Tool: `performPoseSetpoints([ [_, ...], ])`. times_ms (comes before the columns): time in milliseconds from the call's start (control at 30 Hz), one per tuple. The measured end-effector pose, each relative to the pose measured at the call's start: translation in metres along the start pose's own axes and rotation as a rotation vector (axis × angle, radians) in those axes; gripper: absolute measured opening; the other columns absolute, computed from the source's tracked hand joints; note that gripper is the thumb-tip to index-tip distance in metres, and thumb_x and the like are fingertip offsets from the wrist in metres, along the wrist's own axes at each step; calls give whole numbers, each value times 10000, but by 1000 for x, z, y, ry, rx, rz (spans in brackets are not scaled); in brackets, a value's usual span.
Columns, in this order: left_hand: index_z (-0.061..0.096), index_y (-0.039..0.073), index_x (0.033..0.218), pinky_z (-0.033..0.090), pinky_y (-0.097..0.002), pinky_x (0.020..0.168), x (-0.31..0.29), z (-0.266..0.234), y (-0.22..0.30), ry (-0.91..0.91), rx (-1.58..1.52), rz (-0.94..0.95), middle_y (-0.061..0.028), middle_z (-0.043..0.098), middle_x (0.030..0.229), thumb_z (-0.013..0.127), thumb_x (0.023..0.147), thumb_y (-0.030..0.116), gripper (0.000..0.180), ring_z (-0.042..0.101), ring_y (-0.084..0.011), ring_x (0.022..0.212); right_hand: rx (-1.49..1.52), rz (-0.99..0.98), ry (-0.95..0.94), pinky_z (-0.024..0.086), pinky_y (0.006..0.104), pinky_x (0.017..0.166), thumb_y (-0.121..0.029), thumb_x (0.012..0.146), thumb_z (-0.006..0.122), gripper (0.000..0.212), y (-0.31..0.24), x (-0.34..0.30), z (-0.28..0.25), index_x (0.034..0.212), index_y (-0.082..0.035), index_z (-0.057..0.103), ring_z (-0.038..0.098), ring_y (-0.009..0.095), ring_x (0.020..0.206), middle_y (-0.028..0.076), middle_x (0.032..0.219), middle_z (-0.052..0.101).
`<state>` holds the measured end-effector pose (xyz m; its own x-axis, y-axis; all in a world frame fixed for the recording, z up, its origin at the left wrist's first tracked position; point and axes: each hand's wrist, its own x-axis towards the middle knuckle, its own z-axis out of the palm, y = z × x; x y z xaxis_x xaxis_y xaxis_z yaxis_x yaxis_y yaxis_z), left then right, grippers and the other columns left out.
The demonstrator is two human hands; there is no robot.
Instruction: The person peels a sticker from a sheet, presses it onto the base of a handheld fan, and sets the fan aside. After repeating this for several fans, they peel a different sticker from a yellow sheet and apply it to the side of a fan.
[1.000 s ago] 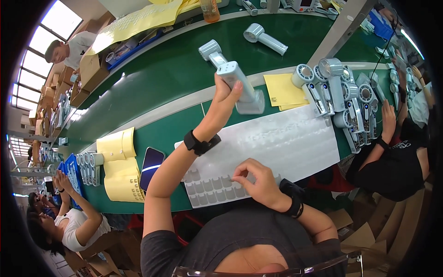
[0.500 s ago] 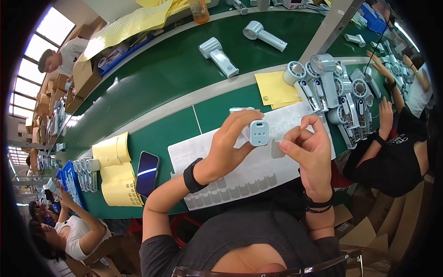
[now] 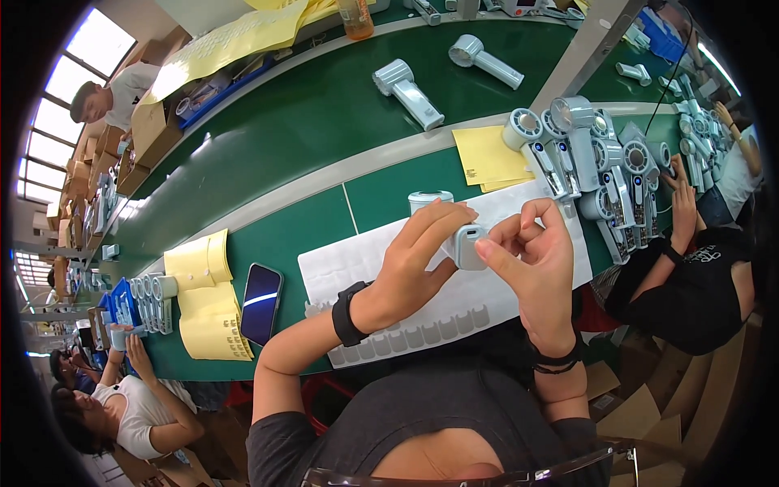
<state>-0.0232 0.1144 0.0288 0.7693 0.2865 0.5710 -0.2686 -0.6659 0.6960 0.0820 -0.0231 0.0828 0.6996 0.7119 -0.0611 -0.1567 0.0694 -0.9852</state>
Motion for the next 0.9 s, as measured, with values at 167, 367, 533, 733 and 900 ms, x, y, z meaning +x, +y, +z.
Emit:
performPoseSetpoints([
  [167, 575, 10, 1195, 470, -469, 1036, -1, 1, 0, 9, -13, -5, -149, 640, 1195, 771, 655, -123, 590, 623, -330, 1124, -60, -41, 6, 354, 236, 710, -31, 782, 780, 443, -1, 0, 1, 976, -101, 387, 490, 65, 731, 40, 818, 654],
  [367, 584, 13, 1193, 464, -476, 1041, -3, 3, 3, 15, 19, 5, -145, 641, 1191, 767, 644, -129, 596, 620, -328, 1136, -262, -176, 65, 374, 249, 702, -41, 769, 793, 440, 1, -6, 6, 961, -94, 401, 478, 81, 721, 33, 807, 630],
  [533, 587, 14, 1193, 438, -499, 1064, -5, 0, 0, 34, 51, 50, -141, 642, 1184, 776, 630, -124, 610, 611, -320, 1166, -566, -159, 86, 413, 268, 689, -88, 769, 812, 441, -11, -11, 9, 1017, -59, 449, 483, 117, 711, 45, 816, 600],
  [733, 593, 54, 1199, 406, -513, 1088, 27, -28, -32, -110, 241, 252, -129, 632, 1202, 720, 705, -89, 529, 585, -328, 1206, -646, -156, -75, 413, 240, 681, -101, 877, 711, 292, 38, 4, -26, 1095, -49, 525, 494, 104, 782, 32, 882, 568],
  [900, 577, 134, 1233, 380, -504, 1113, 57, -59, -120, -305, 766, 284, -98, 579, 1263, 630, 821, 13, 432, 503, -320, 1284, -945, -342, -241, 486, 341, 740, 40, 851, 603, 108, 81, -32, -58, 946, -5, 627, 593, 273, 919, 133, 1055, 600],
])
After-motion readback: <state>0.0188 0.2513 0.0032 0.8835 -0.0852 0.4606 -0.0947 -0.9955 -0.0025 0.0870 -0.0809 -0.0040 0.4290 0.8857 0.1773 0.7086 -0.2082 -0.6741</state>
